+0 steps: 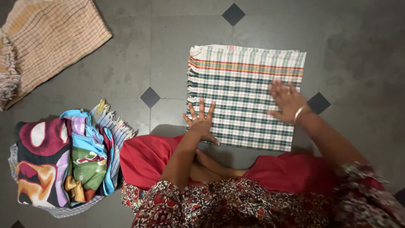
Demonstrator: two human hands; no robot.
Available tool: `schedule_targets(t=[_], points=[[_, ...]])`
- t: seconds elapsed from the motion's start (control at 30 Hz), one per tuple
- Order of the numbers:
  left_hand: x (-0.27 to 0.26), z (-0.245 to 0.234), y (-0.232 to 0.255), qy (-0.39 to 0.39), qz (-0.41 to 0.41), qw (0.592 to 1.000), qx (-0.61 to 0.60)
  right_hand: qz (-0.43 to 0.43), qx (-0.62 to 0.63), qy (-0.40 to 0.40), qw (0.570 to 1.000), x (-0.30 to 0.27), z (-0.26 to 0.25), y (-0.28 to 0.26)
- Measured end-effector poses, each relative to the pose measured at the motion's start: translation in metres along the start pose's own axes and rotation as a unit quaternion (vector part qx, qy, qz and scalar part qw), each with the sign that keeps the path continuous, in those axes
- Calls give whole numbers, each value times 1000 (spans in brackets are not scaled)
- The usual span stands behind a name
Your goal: The person folds a large checkered towel by hand on the floor, smoothing and aligning edges before folding it into a compact rectangle. The person repeatedly adjusts the towel to ensure neatness and then stacks the folded towel.
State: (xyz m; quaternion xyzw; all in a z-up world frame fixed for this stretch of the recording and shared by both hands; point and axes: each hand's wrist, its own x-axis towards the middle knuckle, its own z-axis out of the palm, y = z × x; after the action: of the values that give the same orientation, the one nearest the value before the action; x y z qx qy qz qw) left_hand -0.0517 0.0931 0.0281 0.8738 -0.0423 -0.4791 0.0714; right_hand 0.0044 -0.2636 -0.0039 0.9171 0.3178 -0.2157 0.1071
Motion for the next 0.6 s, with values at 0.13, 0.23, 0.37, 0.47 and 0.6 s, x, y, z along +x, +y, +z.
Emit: schedule_targets(t=[0.13, 0.23, 0.37, 0.47, 0.6], points=[[2, 1, -1, -7, 0, 1000, 0, -135, -36, -196, 971, -48, -6, -55], [2, -1, 1, -13, -1, 1000, -1, -266, 17, -101, 958, -64, -17, -87], [2, -4, -3, -10, -1, 1000, 0, -223, 32, -235, 946, -24, -31, -79], [3, 2, -1, -10, 2, 1000, -3, -38, 9, -165, 986, 29, -35, -28], [5, 5, -4, -1, 10, 1000, -4, 68, 129, 122, 982, 74, -36, 9]])
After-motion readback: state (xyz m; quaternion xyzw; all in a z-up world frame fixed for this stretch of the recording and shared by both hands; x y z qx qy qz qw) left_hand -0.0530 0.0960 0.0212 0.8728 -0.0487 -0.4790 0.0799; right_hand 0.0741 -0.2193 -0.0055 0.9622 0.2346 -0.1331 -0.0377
